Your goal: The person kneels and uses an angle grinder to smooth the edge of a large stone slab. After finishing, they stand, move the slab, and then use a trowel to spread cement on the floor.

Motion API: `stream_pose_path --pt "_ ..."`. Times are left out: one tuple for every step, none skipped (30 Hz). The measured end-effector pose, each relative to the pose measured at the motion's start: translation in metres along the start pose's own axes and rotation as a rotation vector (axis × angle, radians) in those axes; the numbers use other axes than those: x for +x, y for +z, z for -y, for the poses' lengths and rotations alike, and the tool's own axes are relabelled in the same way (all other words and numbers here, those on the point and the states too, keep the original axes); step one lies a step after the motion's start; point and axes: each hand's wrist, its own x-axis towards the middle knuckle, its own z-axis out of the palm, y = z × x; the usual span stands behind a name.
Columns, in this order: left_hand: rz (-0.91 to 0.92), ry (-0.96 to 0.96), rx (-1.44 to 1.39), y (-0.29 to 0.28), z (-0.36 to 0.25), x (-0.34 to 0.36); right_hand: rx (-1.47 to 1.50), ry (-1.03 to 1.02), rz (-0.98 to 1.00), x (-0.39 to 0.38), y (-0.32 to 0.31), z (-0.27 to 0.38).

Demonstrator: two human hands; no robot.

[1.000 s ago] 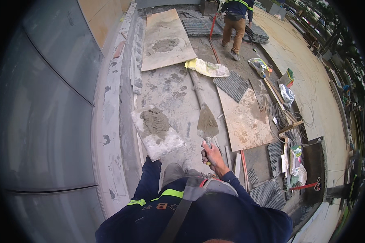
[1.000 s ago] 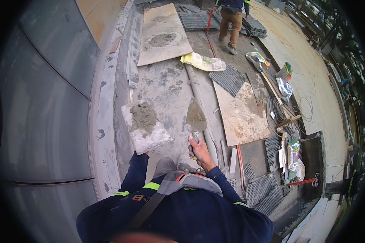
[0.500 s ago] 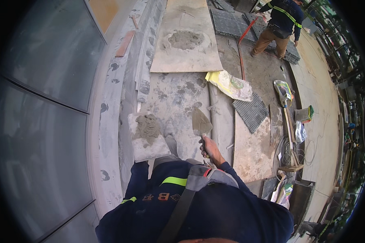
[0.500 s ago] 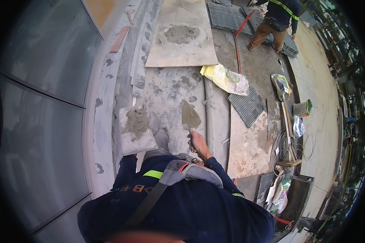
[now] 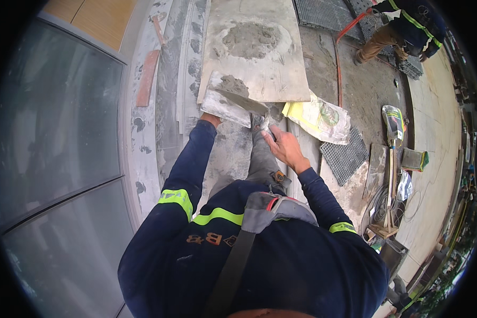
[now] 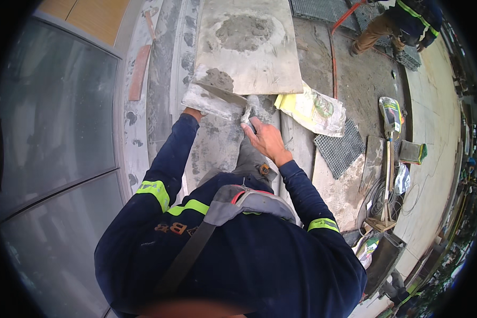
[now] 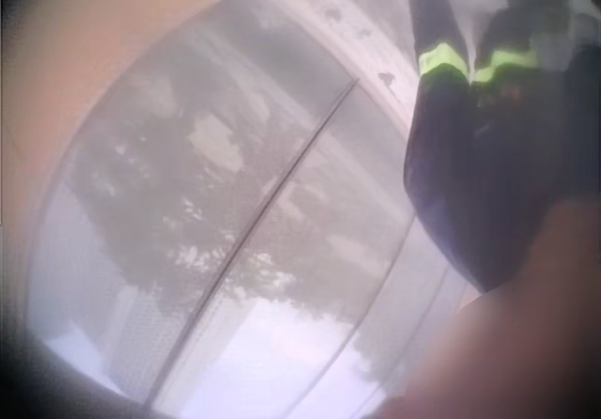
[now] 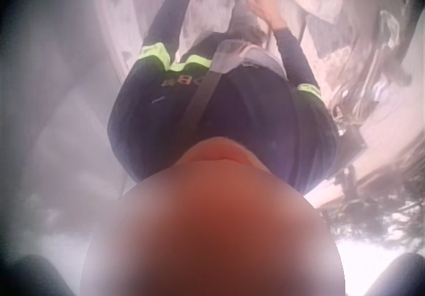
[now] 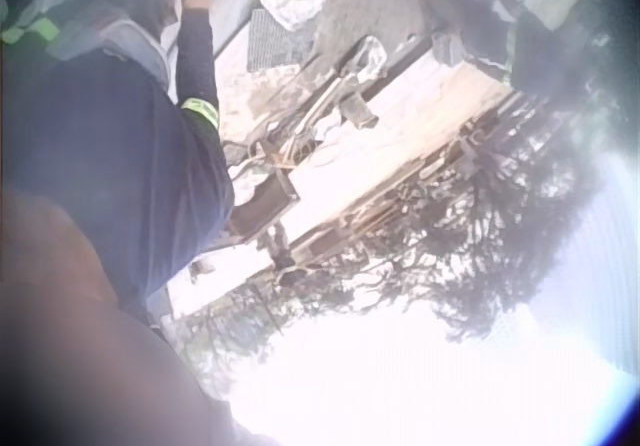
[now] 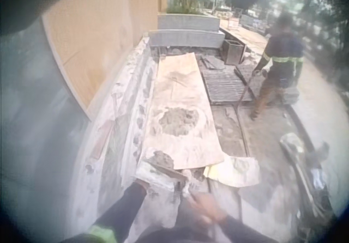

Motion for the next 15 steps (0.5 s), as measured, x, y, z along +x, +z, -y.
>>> stream_pose_path --pt "-0.021 -0.008 0.005 0.000 0.004 0.039 -0.059 -0.030 0.028 0.041 -0.009 -0.018" --pt "-0.042 -0.019 0.011 -0.001 0.010 0.081 -0.099 -0.025 0.104 0.081 -0.014 -0.042" --pt "-0.060 -0.030 0.017 -0.002 0.014 0.124 -0.107 -0.021 0.120 0.125 -0.020 -0.066" --pt "-0.078 -0.025 0.018 -0.003 0.018 0.166 -0.117 -0.017 0.137 0.171 -0.026 -0.090" --pt "-0.100 -0.041 0.032 -0.006 0.020 0.207 -0.123 -0.008 0.162 0.212 -0.031 -0.111" --pt "-0.122 -0.057 0.041 -0.008 0.024 0.243 -0.148 0.017 0.208 0.253 -0.037 -0.131" --pt "-0.144 -0.071 0.044 -0.010 0.029 0.277 -0.145 0.013 0.203 0.293 -0.041 -0.151" --pt "-0.174 -0.092 0.047 -0.013 0.035 0.301 -0.141 0.014 0.211 0.323 -0.038 -0.173" --pt "-0.187 -0.101 0.058 -0.015 0.038 0.333 -0.142 0.008 0.208 0.357 -0.041 -0.190" --pt "-0.206 -0.111 0.060 -0.017 0.042 0.361 -0.149 0.036 0.207 0.387 -0.040 -0.204" --pt "-0.229 -0.123 0.067 -0.020 0.047 0.384 -0.147 0.074 0.203 0.412 -0.037 -0.216" --pt "-0.244 -0.126 0.067 -0.022 0.049 0.410 -0.145 0.106 0.189 0.441 -0.034 -0.224" --pt "-0.261 -0.136 0.071 -0.023 0.052 0.431 -0.144 0.139 0.176 0.466 -0.030 -0.232" --pt "-0.275 -0.142 0.076 -0.025 0.056 0.447 -0.138 0.201 0.220 0.489 -0.029 -0.238" --pt "-0.290 -0.148 0.079 -0.027 0.059 0.464 -0.134 0.207 0.223 0.508 -0.028 -0.247"
